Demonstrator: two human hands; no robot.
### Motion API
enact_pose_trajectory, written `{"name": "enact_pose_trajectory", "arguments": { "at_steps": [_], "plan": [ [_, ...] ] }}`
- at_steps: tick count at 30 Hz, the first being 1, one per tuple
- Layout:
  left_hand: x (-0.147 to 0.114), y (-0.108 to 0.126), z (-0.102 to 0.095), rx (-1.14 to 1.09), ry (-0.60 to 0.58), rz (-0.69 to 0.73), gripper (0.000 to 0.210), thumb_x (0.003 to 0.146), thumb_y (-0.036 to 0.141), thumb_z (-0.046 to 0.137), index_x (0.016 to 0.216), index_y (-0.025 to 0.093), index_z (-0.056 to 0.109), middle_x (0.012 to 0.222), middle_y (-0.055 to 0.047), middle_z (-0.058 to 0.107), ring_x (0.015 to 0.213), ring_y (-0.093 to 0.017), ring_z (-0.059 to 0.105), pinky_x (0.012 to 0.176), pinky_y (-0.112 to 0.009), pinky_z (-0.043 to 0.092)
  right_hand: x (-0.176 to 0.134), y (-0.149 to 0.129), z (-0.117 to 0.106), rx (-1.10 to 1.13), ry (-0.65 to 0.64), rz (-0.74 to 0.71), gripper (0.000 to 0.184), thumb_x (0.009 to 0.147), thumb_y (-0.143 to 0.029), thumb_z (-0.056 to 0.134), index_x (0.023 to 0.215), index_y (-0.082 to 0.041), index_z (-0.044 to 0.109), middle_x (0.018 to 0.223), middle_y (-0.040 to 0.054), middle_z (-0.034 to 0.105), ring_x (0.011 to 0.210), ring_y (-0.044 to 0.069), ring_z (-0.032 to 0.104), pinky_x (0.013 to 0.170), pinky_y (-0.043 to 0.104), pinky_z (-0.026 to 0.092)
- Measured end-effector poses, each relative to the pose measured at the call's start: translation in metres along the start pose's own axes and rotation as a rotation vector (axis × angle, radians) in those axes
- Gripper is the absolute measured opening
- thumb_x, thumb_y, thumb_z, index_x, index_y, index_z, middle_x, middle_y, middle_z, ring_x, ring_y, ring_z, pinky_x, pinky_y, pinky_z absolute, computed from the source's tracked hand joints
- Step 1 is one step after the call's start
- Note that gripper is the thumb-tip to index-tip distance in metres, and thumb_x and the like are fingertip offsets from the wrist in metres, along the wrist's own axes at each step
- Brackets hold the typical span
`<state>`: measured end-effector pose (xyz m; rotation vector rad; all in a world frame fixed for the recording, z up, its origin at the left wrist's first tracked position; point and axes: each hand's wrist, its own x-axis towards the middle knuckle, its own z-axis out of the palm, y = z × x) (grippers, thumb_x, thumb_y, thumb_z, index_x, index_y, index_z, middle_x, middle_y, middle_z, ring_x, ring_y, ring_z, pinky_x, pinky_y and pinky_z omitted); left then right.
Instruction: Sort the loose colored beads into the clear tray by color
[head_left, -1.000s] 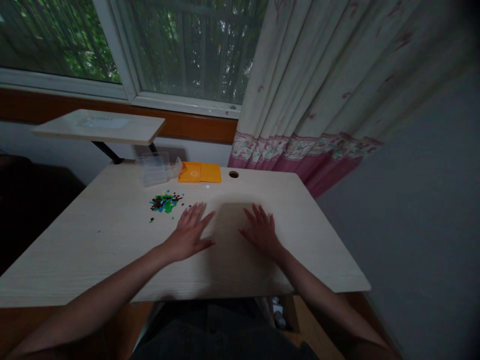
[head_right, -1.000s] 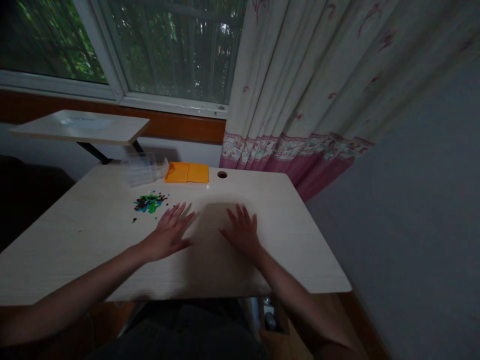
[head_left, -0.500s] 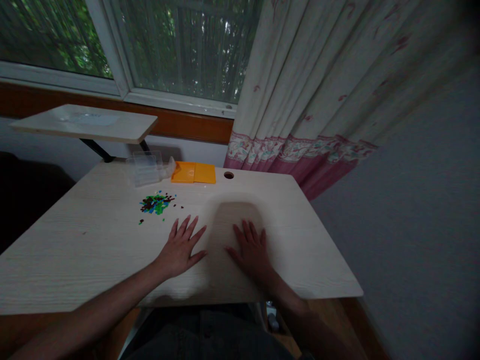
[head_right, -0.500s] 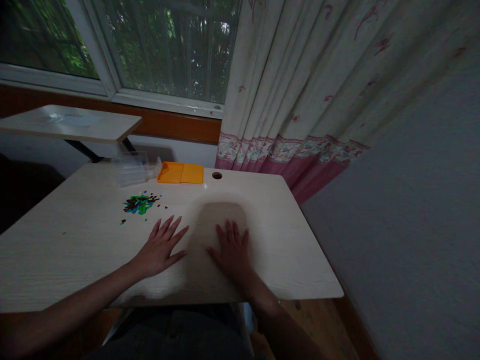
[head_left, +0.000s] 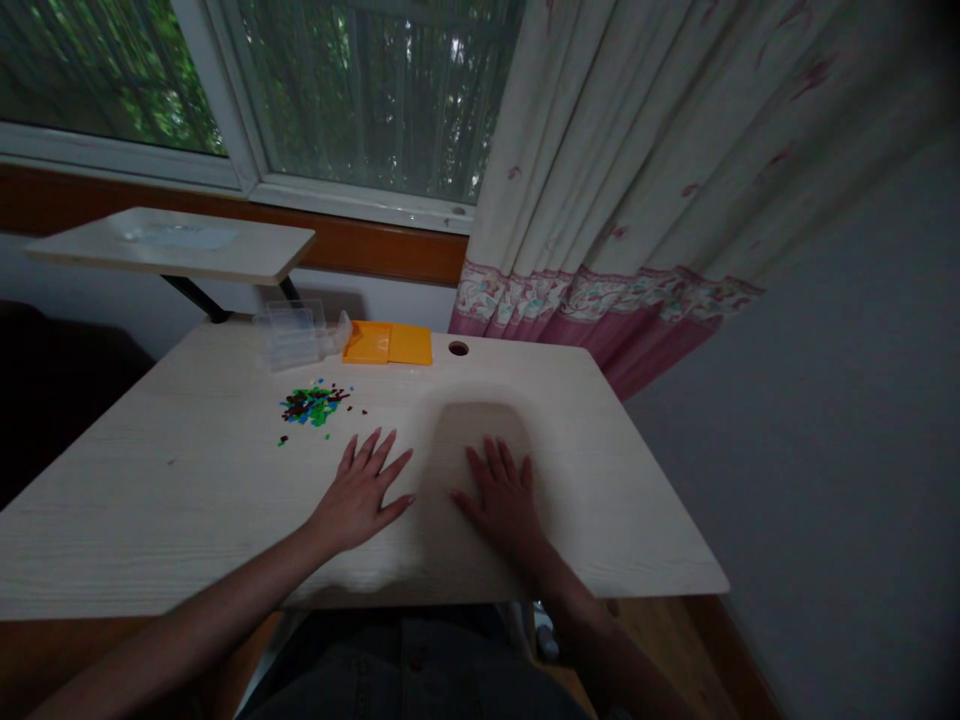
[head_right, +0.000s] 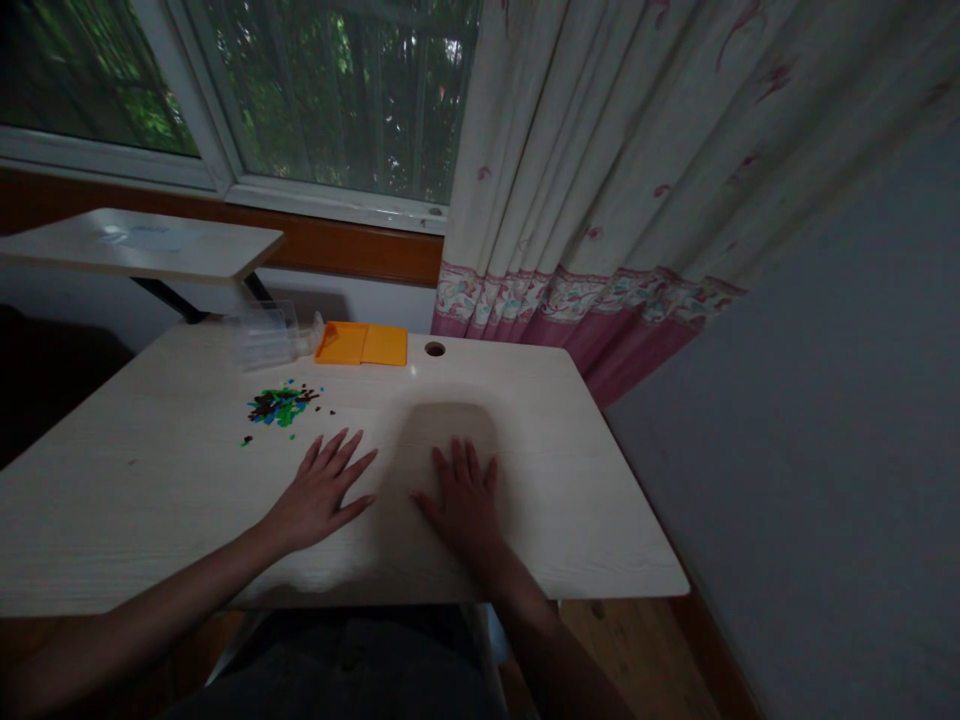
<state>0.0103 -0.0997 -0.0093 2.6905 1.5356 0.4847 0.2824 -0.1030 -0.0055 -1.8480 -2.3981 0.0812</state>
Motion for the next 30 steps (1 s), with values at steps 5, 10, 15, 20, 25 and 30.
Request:
{"name": "enact_pose_trajectory", "arguments": {
  "at_steps": [5,10,15,20,25,30],
  "plan": [
    [0.0000,-0.0007,0.0008,-0.010,0.032,0.006,0.065,0.090,0.061,0.046,0.147,0.032,0.036,0.158,-0.007,0.024,0.146,-0.034,0.019,0.115,-0.061,0.017,0.0001,0.0010,0.0016,0.004,0.006,-0.009,0.074,0.089,-0.068,0.039,0.151,-0.027,0.029,0.160,0.0117,0.016,0.148,0.034,0.011,0.114,0.065,0.004],
    [-0.0004,-0.0013,0.0024,-0.002,0.031,0.003,0.065,0.090,0.060,0.047,0.147,0.033,0.035,0.159,-0.007,0.024,0.146,-0.034,0.018,0.116,-0.060,0.017,-0.0011,0.0006,0.0015,-0.003,0.027,-0.011,0.073,0.090,-0.067,0.037,0.150,-0.027,0.030,0.160,0.0119,0.017,0.148,0.033,0.010,0.114,0.064,0.003],
    [-0.0005,-0.0020,0.0037,0.002,0.013,0.002,0.065,0.090,0.061,0.045,0.148,0.032,0.034,0.159,-0.007,0.022,0.147,-0.035,0.016,0.115,-0.062,0.017,-0.0009,0.0007,0.0013,0.002,0.023,-0.011,0.073,0.089,-0.069,0.036,0.150,-0.028,0.031,0.160,0.0112,0.016,0.149,0.032,0.010,0.114,0.063,0.003],
    [-0.0001,-0.0011,0.0019,-0.009,0.009,-0.003,0.065,0.090,0.061,0.045,0.147,0.031,0.035,0.159,-0.007,0.022,0.147,-0.034,0.016,0.116,-0.061,0.015,-0.0003,0.0013,0.0023,0.005,0.016,-0.008,0.074,0.089,-0.068,0.037,0.150,-0.027,0.029,0.160,0.0115,0.016,0.148,0.033,0.010,0.114,0.064,0.003],
    [0.0003,-0.0004,0.0004,-0.007,-0.002,0.000,0.065,0.091,0.061,0.044,0.147,0.030,0.036,0.159,-0.008,0.023,0.146,-0.035,0.016,0.116,-0.061,0.015,-0.0004,0.0012,0.0026,0.004,0.025,-0.004,0.074,0.089,-0.069,0.036,0.150,-0.027,0.030,0.161,0.0110,0.015,0.148,0.033,0.010,0.114,0.064,0.003],
    [0.0002,-0.0011,0.0026,0.008,-0.003,0.002,0.065,0.091,0.061,0.044,0.147,0.030,0.036,0.159,-0.009,0.023,0.147,-0.035,0.015,0.116,-0.062,0.014,0.0002,0.0014,0.0032,0.004,0.019,0.000,0.074,0.089,-0.069,0.036,0.150,-0.028,0.030,0.161,0.0106,0.015,0.148,0.033,0.010,0.114,0.064,0.003]
  ]
}}
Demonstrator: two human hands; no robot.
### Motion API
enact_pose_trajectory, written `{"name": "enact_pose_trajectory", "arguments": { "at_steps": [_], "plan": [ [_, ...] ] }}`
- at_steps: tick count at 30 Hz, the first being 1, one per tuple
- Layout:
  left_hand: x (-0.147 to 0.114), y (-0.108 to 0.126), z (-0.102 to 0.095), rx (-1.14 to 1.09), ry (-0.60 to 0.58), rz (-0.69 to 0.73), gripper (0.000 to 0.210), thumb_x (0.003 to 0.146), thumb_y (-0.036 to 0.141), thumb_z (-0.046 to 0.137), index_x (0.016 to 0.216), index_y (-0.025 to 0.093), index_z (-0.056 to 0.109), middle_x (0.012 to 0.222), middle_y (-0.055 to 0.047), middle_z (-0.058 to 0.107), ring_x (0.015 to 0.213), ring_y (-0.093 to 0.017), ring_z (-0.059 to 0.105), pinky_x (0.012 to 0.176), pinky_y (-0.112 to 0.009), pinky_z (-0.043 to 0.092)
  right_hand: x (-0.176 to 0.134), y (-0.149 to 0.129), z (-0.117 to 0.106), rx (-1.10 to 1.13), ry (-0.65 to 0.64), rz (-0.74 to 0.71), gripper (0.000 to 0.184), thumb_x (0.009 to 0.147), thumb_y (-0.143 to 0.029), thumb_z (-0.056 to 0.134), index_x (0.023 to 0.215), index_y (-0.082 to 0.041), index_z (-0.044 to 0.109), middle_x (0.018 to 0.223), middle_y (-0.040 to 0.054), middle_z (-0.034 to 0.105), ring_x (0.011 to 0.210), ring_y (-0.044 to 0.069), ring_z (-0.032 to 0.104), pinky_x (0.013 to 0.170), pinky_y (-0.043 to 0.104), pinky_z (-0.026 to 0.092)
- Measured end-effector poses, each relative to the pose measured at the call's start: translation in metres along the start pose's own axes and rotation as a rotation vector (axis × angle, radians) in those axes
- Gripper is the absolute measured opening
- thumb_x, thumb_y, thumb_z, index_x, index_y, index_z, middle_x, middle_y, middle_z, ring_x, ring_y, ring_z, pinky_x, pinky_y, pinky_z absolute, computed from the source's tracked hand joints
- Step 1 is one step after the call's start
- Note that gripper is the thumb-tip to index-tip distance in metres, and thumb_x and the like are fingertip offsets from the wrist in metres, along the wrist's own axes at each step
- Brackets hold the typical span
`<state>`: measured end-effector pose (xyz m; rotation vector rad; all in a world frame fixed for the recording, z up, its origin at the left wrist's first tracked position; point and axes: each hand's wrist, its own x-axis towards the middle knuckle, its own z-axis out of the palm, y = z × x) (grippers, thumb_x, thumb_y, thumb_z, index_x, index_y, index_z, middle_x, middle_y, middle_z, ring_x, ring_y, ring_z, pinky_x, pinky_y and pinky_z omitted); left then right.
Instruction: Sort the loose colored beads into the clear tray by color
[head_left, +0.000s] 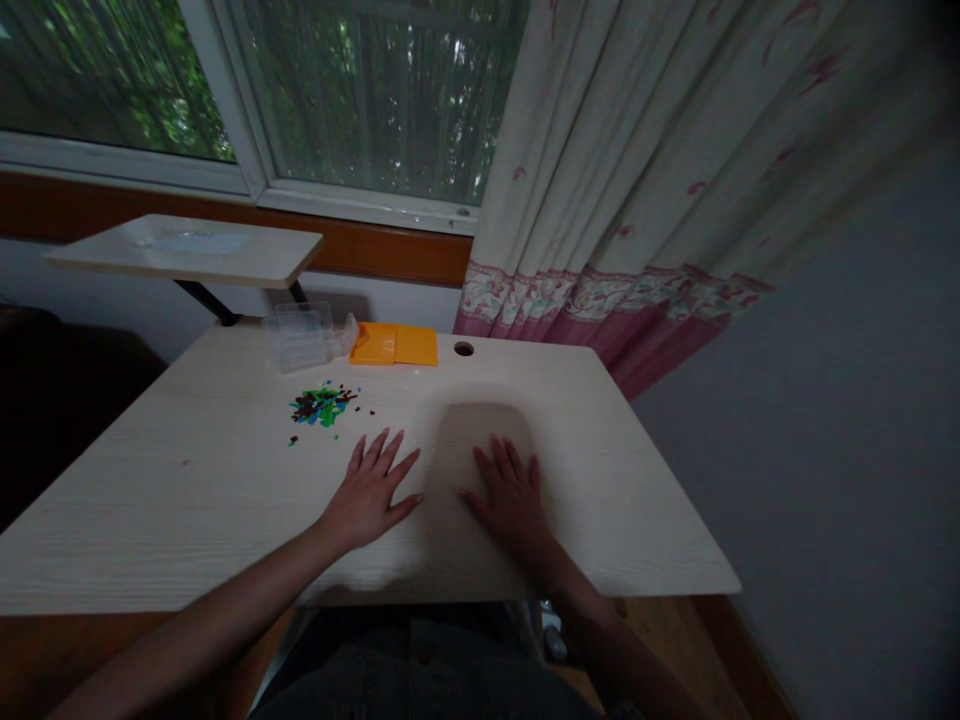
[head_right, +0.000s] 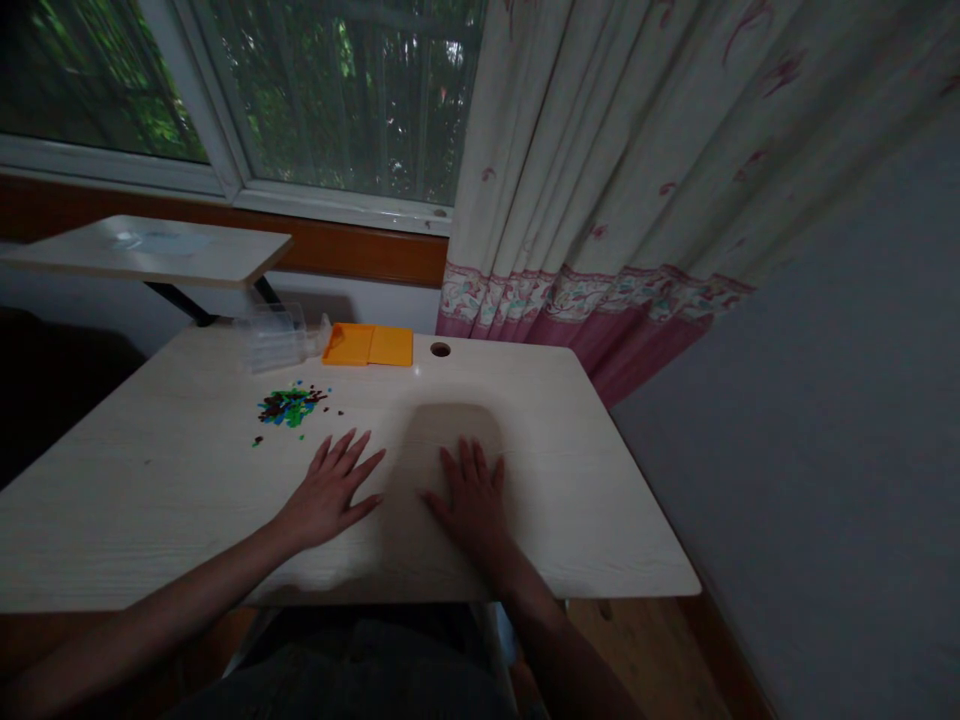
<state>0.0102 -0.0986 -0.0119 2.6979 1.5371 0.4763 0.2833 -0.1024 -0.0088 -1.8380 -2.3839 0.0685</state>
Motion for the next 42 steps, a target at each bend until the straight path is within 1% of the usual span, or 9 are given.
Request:
{"name": "enact_pose_trajectory", "arguments": {
  "at_steps": [7,28,30,32,35,37,38,40,42],
  "plan": [
    [0.000,0.000,0.000,0.006,0.006,-0.001,0.065,0.090,0.062,0.044,0.147,0.030,0.037,0.160,-0.007,0.021,0.147,-0.035,0.016,0.117,-0.059,0.014,0.000,0.001,0.000,0.012,0.008,-0.012,0.074,0.089,-0.070,0.035,0.150,-0.028,0.031,0.161,0.0100,0.016,0.148,0.033,0.011,0.115,0.063,0.003],
    [0.001,0.000,-0.001,-0.023,-0.014,-0.011,0.066,0.090,0.062,0.044,0.148,0.030,0.035,0.159,-0.009,0.021,0.147,-0.035,0.014,0.117,-0.061,0.013,0.000,0.005,0.005,0.030,0.038,-0.018,0.072,0.089,-0.068,0.038,0.149,-0.029,0.031,0.160,0.0094,0.018,0.148,0.033,0.013,0.115,0.064,0.006],
    [0.001,0.000,0.000,-0.025,-0.012,-0.012,0.066,0.090,0.061,0.044,0.148,0.030,0.036,0.159,-0.009,0.022,0.147,-0.035,0.015,0.116,-0.061,0.013,0.000,0.005,0.004,0.039,0.036,-0.006,0.072,0.089,-0.068,0.039,0.148,-0.028,0.033,0.160,0.0102,0.020,0.147,0.033,0.015,0.114,0.065,0.006],
    [0.000,-0.001,0.001,-0.024,-0.012,-0.009,0.066,0.090,0.061,0.044,0.147,0.030,0.036,0.159,-0.009,0.022,0.147,-0.035,0.015,0.116,-0.062,0.014,0.004,0.005,0.003,0.045,0.042,0.007,0.070,0.088,-0.067,0.042,0.145,-0.026,0.039,0.157,0.0118,0.027,0.147,0.034,0.017,0.114,0.066,0.007],
    [0.001,-0.002,0.000,-0.016,-0.021,-0.002,0.064,0.092,0.060,0.043,0.147,0.029,0.036,0.158,-0.009,0.026,0.146,-0.034,0.018,0.116,-0.061,0.017,0.023,0.003,-0.002,0.047,0.050,-0.048,0.054,0.090,-0.058,0.048,0.133,-0.027,0.054,0.152,0.0110,0.038,0.146,0.034,0.020,0.113,0.067,0.008],
    [0.003,-0.006,-0.005,-0.011,-0.017,0.000,0.061,0.094,0.057,0.041,0.147,0.028,0.036,0.156,-0.009,0.030,0.145,-0.032,0.022,0.116,-0.058,0.021,0.046,0.001,-0.006,0.053,0.069,-0.110,0.040,0.091,-0.049,0.051,0.124,-0.028,0.061,0.150,0.0094,0.041,0.145,0.034,0.023,0.113,0.066,0.012],
    [0.005,-0.010,-0.009,-0.008,-0.006,-0.001,0.060,0.095,0.055,0.040,0.147,0.028,0.036,0.155,-0.009,0.032,0.144,-0.031,0.024,0.116,-0.056,0.023,0.061,-0.001,-0.008,0.066,0.090,-0.136,0.038,0.091,-0.045,0.053,0.123,-0.028,0.061,0.148,0.0093,0.043,0.144,0.033,0.026,0.113,0.063,0.016],
    [0.010,-0.025,-0.019,0.001,0.046,-0.012,0.059,0.095,0.055,0.041,0.147,0.028,0.037,0.154,-0.009,0.034,0.143,-0.031,0.027,0.116,-0.053,0.026,0.095,-0.006,-0.009,0.119,0.124,-0.222,0.040,0.090,-0.040,0.056,0.127,-0.025,0.058,0.145,0.0102,0.047,0.141,0.030,0.033,0.114,0.056,0.025],
    [0.015,-0.049,-0.028,0.010,0.114,-0.046,0.059,0.094,0.053,0.043,0.147,0.027,0.038,0.153,-0.009,0.036,0.143,-0.030,0.028,0.116,-0.052,0.026,0.130,-0.014,-0.007,0.194,0.133,-0.338,0.042,0.088,-0.035,0.058,0.128,-0.021,0.057,0.137,0.0112,0.055,0.135,0.026,0.042,0.112,0.047,0.033]
  ]
}}
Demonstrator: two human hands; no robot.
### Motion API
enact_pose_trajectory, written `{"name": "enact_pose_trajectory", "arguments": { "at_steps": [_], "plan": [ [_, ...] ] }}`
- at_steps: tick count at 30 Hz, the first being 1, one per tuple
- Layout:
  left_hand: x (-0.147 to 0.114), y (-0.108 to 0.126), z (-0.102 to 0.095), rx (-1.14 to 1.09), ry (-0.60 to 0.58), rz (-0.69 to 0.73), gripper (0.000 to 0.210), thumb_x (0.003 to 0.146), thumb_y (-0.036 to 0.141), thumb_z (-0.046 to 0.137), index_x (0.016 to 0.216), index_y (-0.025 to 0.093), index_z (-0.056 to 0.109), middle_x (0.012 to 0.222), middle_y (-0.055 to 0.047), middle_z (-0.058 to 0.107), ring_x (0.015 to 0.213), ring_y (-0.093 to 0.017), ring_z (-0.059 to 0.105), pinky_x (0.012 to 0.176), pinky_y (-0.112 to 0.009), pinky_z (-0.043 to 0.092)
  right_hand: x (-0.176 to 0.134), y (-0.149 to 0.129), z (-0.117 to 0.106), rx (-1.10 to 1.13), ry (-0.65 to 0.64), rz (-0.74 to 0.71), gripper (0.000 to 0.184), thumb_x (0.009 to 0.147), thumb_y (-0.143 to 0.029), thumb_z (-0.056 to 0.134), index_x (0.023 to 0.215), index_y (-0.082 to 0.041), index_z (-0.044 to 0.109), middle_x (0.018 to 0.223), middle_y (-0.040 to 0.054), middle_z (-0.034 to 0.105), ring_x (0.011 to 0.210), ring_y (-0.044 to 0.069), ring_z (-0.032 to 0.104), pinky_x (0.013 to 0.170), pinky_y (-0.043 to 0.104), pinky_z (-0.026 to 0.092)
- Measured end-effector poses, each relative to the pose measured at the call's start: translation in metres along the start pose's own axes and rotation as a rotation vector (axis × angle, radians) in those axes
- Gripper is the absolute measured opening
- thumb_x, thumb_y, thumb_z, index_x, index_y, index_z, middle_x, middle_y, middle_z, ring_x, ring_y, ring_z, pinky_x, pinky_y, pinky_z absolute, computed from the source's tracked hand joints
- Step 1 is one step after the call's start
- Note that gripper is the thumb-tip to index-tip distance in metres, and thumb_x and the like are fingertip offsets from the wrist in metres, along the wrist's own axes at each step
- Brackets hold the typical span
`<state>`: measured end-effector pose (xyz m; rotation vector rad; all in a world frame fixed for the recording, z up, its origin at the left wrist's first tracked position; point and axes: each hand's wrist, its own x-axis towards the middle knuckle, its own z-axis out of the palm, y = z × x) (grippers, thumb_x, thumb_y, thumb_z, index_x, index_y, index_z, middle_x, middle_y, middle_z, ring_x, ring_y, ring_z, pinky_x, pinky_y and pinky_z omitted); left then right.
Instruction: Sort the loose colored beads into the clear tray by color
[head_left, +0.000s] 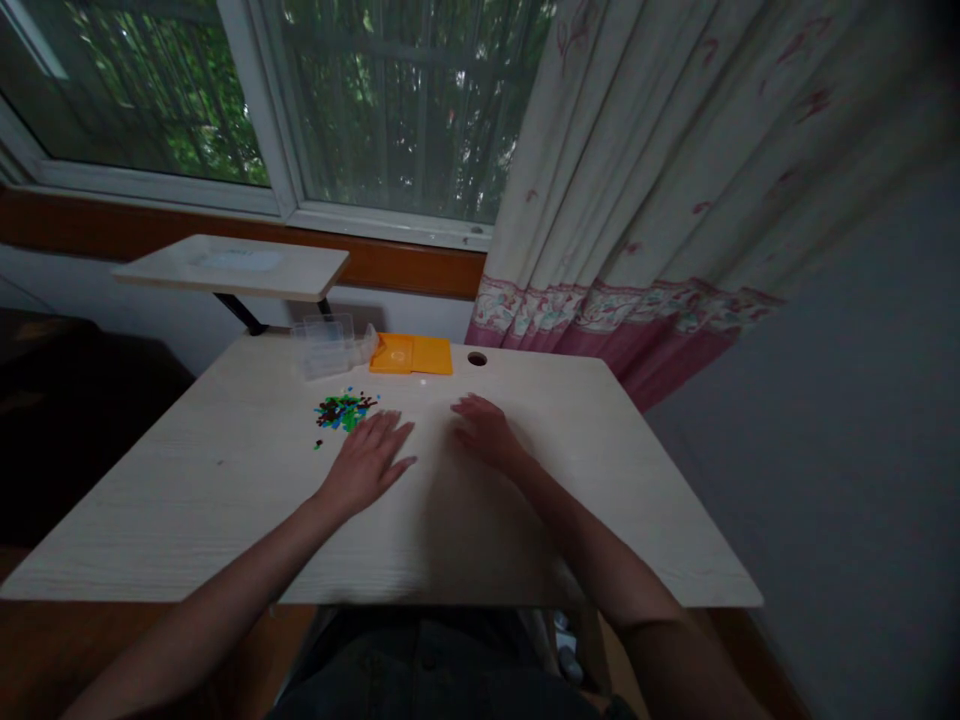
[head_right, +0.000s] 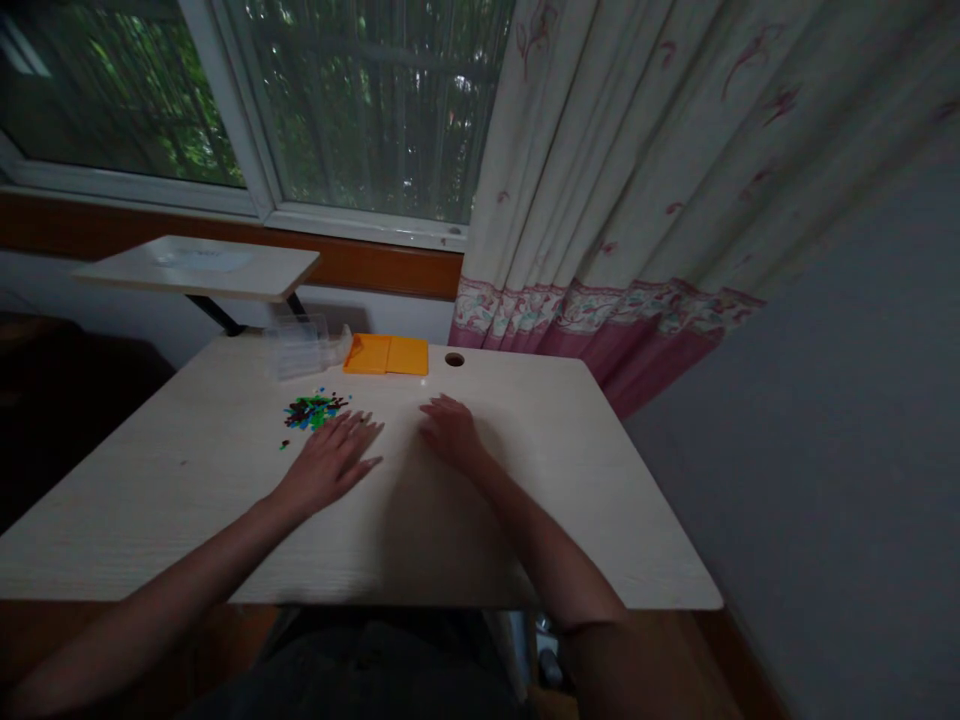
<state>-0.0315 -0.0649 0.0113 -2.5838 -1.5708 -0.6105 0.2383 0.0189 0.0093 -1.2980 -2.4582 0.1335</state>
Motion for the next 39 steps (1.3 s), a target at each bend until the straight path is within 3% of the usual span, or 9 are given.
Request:
{"name": "enact_pose_trajectory", "arguments": {
  "at_steps": [5,8,13,16,21,28,31,35,39],
  "plan": [
    [-0.001,-0.084,-0.003,-0.004,0.062,-0.117,0.065,0.090,0.060,0.047,0.145,0.025,0.040,0.152,-0.010,0.037,0.143,-0.032,0.028,0.116,-0.053,0.026,0.073,-0.004,0.023,0.081,0.032,-0.112,0.045,0.091,-0.030,0.055,0.134,-0.019,0.053,0.136,0.0095,0.056,0.128,0.023,0.048,0.110,0.041,0.037],
    [-0.007,-0.118,0.003,-0.051,0.064,-0.172,0.079,0.084,0.068,0.050,0.146,0.021,0.036,0.154,-0.015,0.031,0.143,-0.034,0.027,0.114,-0.053,0.030,0.105,-0.016,0.033,0.082,0.023,-0.156,0.043,0.094,-0.027,0.047,0.136,-0.017,0.051,0.138,0.0083,0.055,0.129,0.020,0.046,0.113,0.037,0.034],
    [-0.004,-0.126,0.007,-0.144,0.035,-0.228,0.088,0.081,0.071,0.052,0.147,0.016,0.034,0.154,-0.018,0.031,0.143,-0.033,0.029,0.115,-0.049,0.030,0.137,-0.037,0.045,0.042,-0.029,-0.145,0.048,0.096,-0.024,0.042,0.143,-0.018,0.042,0.149,0.0072,0.043,0.140,0.019,0.034,0.118,0.038,0.024],
    [0.000,-0.124,0.007,-0.159,0.013,-0.222,0.088,0.081,0.071,0.052,0.146,0.015,0.035,0.152,-0.017,0.035,0.141,-0.033,0.032,0.115,-0.049,0.029,0.144,-0.042,0.052,-0.003,-0.082,-0.107,0.048,0.096,-0.028,0.043,0.143,-0.019,0.040,0.149,0.0094,0.043,0.140,0.022,0.034,0.117,0.045,0.021],
    [0.005,-0.132,0.008,-0.201,-0.002,-0.195,0.088,0.081,0.072,0.050,0.145,0.013,0.036,0.149,-0.017,0.040,0.137,-0.031,0.038,0.115,-0.047,0.031,0.138,-0.031,0.053,-0.026,-0.096,-0.080,0.042,0.098,-0.032,0.041,0.137,-0.020,0.046,0.146,0.0118,0.046,0.137,0.024,0.038,0.116,0.051,0.019],
    [0.023,-0.138,0.009,-0.247,-0.053,-0.171,0.090,0.080,0.075,0.048,0.143,0.011,0.038,0.146,-0.018,0.043,0.134,-0.032,0.041,0.113,-0.047,0.032,0.115,0.006,0.034,-0.068,-0.042,-0.047,0.039,0.099,-0.035,0.041,0.127,-0.012,0.057,0.136,0.0153,0.054,0.133,0.023,0.043,0.114,0.042,0.025],
    [0.029,-0.137,0.011,-0.241,-0.075,-0.174,0.091,0.080,0.076,0.047,0.143,0.011,0.038,0.146,-0.018,0.042,0.134,-0.033,0.041,0.113,-0.048,0.033,0.098,0.027,0.023,-0.071,-0.021,-0.041,0.038,0.099,-0.041,0.041,0.113,-0.016,0.065,0.127,0.0126,0.062,0.133,0.023,0.043,0.114,0.044,0.024],
    [0.035,-0.131,0.017,-0.245,-0.080,-0.129,0.089,0.081,0.075,0.047,0.143,0.011,0.039,0.147,-0.018,0.043,0.136,-0.032,0.039,0.114,-0.048,0.032,0.065,0.059,0.006,-0.052,0.019,0.000,0.037,0.099,-0.041,0.041,0.113,-0.019,0.066,0.127,0.0089,0.063,0.136,0.022,0.041,0.115,0.048,0.020],
    [0.041,-0.121,0.021,-0.239,-0.090,-0.049,0.087,0.080,0.074,0.049,0.141,0.012,0.042,0.146,-0.018,0.044,0.138,-0.033,0.037,0.115,-0.049,0.030,0.032,0.088,-0.012,-0.050,0.061,0.054,0.036,0.098,-0.039,0.041,0.108,-0.020,0.071,0.118,0.0063,0.069,0.132,0.021,0.046,0.112,0.042,0.030]
  ]
}}
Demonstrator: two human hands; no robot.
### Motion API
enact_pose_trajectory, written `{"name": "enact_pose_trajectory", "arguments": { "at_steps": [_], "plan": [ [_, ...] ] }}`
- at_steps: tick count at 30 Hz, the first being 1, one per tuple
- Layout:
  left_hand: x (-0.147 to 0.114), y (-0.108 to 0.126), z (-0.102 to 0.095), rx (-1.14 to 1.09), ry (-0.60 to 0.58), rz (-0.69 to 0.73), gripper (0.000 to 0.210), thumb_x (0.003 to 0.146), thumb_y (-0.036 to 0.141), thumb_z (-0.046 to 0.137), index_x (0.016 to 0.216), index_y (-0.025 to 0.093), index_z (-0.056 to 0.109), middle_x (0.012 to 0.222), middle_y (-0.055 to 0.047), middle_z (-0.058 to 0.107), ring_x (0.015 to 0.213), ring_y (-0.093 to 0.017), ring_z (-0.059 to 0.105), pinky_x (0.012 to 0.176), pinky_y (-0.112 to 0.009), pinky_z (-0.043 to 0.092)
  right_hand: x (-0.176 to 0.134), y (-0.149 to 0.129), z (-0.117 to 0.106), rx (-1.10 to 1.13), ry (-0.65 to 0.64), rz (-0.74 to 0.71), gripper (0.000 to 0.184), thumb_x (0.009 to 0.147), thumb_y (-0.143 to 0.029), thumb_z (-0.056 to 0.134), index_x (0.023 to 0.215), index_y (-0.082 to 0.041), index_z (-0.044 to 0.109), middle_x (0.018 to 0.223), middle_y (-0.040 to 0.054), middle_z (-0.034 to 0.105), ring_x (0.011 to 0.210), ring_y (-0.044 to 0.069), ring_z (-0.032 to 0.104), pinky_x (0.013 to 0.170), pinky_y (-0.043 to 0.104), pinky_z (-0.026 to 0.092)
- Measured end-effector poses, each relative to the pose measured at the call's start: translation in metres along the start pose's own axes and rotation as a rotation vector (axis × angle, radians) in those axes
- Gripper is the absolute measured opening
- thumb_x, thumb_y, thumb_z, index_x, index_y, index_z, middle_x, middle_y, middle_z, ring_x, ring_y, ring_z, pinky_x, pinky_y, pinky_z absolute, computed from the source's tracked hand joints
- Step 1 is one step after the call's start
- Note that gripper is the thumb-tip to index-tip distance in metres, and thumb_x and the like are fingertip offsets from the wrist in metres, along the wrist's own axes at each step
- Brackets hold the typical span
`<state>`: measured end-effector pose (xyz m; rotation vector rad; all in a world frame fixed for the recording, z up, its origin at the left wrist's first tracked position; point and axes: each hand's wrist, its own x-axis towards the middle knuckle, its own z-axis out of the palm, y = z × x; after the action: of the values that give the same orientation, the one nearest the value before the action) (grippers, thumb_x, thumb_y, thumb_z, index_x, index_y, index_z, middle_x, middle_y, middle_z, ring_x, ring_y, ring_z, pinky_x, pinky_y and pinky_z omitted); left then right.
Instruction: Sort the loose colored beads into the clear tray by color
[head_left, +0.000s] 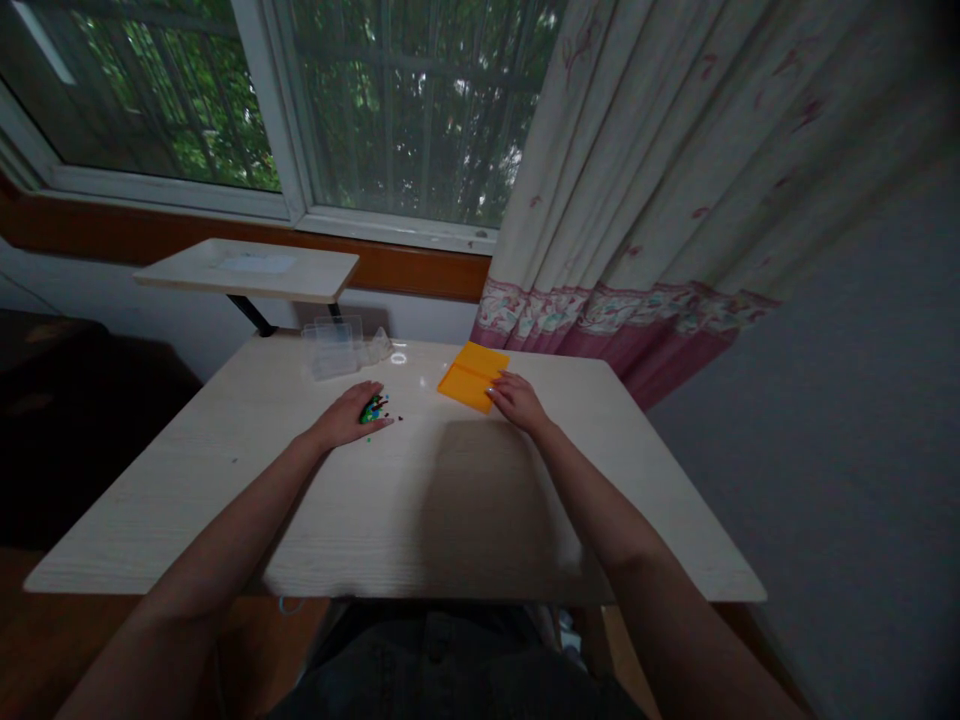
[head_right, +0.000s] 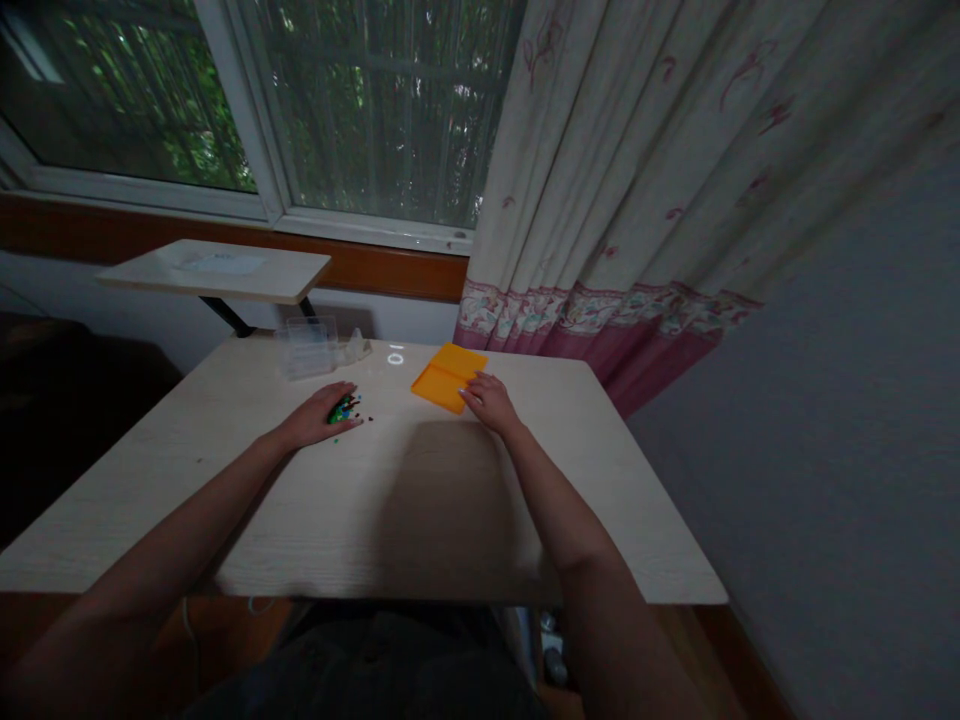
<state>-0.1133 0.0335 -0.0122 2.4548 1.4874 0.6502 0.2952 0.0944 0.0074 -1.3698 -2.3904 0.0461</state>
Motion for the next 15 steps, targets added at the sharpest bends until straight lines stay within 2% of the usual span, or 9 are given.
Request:
{"name": "enact_pose_trajectory", "arguments": {
  "at_steps": [4,8,11,15],
  "plan": [
    [0.005,0.008,0.004,-0.017,-0.023,0.057,0.085,0.081,0.074,0.048,0.141,0.014,0.043,0.147,-0.016,0.043,0.139,-0.032,0.035,0.116,-0.050,0.029,-0.020,0.009,-0.010,-0.043,0.070,0.063,0.037,0.097,-0.040,0.042,0.107,-0.021,0.072,0.118,0.0060,0.069,0.129,0.021,0.049,0.111,0.039,0.032],
    [0.008,0.017,0.008,-0.004,-0.071,0.118,0.081,0.084,0.071,0.046,0.143,0.015,0.042,0.149,-0.015,0.041,0.140,-0.031,0.034,0.116,-0.049,0.028,-0.031,-0.011,-0.006,-0.083,-0.007,0.010,0.037,0.093,-0.041,0.051,0.122,-0.023,0.065,0.132,0.0071,0.061,0.135,0.022,0.042,0.113,0.042,0.027],
    [0.008,0.024,0.011,0.008,-0.088,0.165,0.075,0.087,0.067,0.046,0.141,0.016,0.045,0.150,-0.014,0.041,0.141,-0.030,0.034,0.117,-0.049,0.028,-0.041,-0.031,0.003,-0.073,-0.052,0.017,0.042,0.093,-0.035,0.050,0.133,-0.024,0.055,0.140,0.0083,0.054,0.134,0.022,0.043,0.113,0.044,0.026],
    [0.007,0.035,0.014,-0.020,-0.085,0.219,0.067,0.089,0.061,0.047,0.139,0.016,0.049,0.149,-0.014,0.042,0.140,-0.029,0.035,0.116,-0.049,0.030,-0.055,-0.039,0.007,-0.049,-0.030,0.116,0.043,0.093,-0.027,0.045,0.134,-0.033,0.053,0.136,0.0042,0.058,0.131,0.023,0.046,0.114,0.055,0.017]
  ]
}}
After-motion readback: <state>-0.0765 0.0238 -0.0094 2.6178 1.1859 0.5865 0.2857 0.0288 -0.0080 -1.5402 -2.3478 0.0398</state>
